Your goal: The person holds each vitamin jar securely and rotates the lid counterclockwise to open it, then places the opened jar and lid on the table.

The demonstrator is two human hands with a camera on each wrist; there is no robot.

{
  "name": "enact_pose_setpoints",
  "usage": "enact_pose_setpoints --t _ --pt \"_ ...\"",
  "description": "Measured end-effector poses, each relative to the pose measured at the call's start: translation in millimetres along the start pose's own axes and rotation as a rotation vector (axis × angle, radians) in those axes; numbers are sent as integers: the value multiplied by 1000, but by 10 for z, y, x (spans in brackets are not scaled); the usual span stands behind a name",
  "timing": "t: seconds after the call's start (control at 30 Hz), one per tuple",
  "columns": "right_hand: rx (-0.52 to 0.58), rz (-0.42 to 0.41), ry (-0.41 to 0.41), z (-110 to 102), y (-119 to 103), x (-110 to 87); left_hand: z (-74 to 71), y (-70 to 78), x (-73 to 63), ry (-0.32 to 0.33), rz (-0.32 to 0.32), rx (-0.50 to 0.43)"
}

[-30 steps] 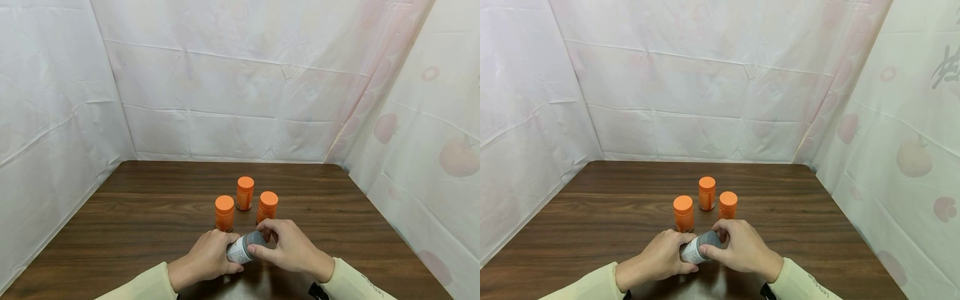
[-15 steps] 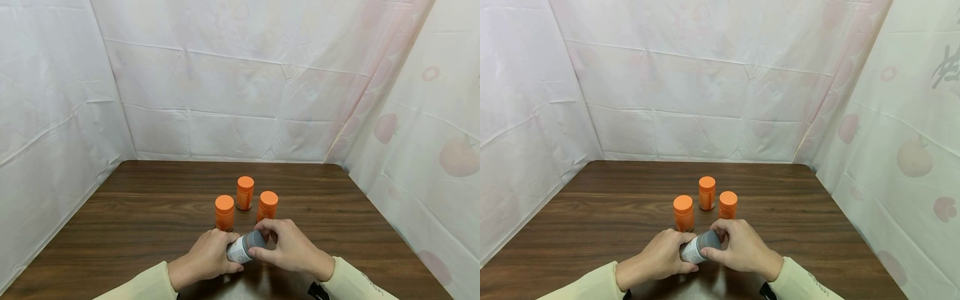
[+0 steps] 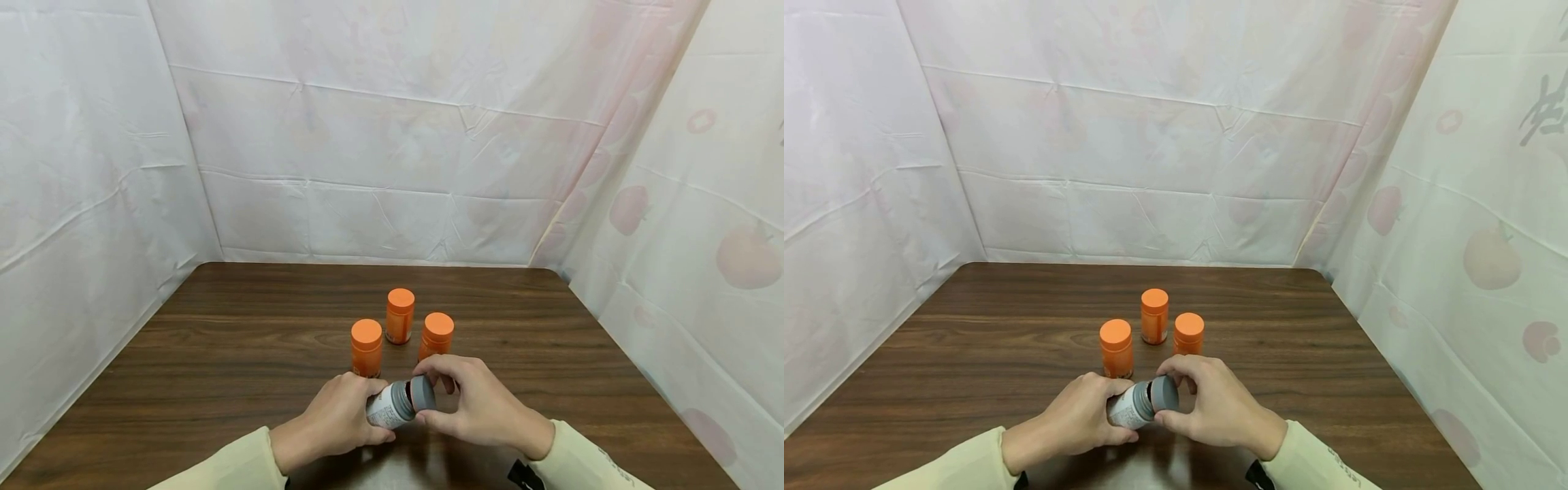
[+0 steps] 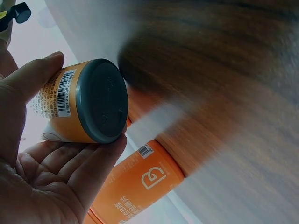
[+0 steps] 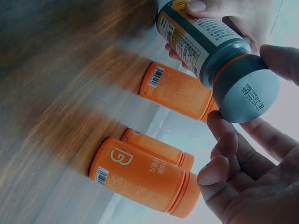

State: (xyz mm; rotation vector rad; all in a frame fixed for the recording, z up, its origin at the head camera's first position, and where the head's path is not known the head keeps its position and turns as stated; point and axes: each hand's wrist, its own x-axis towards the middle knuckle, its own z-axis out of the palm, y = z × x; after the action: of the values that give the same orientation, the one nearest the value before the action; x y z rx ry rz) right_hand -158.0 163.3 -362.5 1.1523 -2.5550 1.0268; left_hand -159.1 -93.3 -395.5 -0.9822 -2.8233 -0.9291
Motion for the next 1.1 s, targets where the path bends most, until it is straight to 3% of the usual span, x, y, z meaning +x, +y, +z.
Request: enact_pose_setpoints --t 0.3,0.53,1.1 --pt "-3 -22 16 -15 20 -13 -5 -23 -21 10 -6 -29" --pt "-2 23 11 -19 49 -36 -10 -33 -35 16 -4 -25" --pt "-3 30 16 -48 86 -77 -8 -43 -65 44 -1 -31"
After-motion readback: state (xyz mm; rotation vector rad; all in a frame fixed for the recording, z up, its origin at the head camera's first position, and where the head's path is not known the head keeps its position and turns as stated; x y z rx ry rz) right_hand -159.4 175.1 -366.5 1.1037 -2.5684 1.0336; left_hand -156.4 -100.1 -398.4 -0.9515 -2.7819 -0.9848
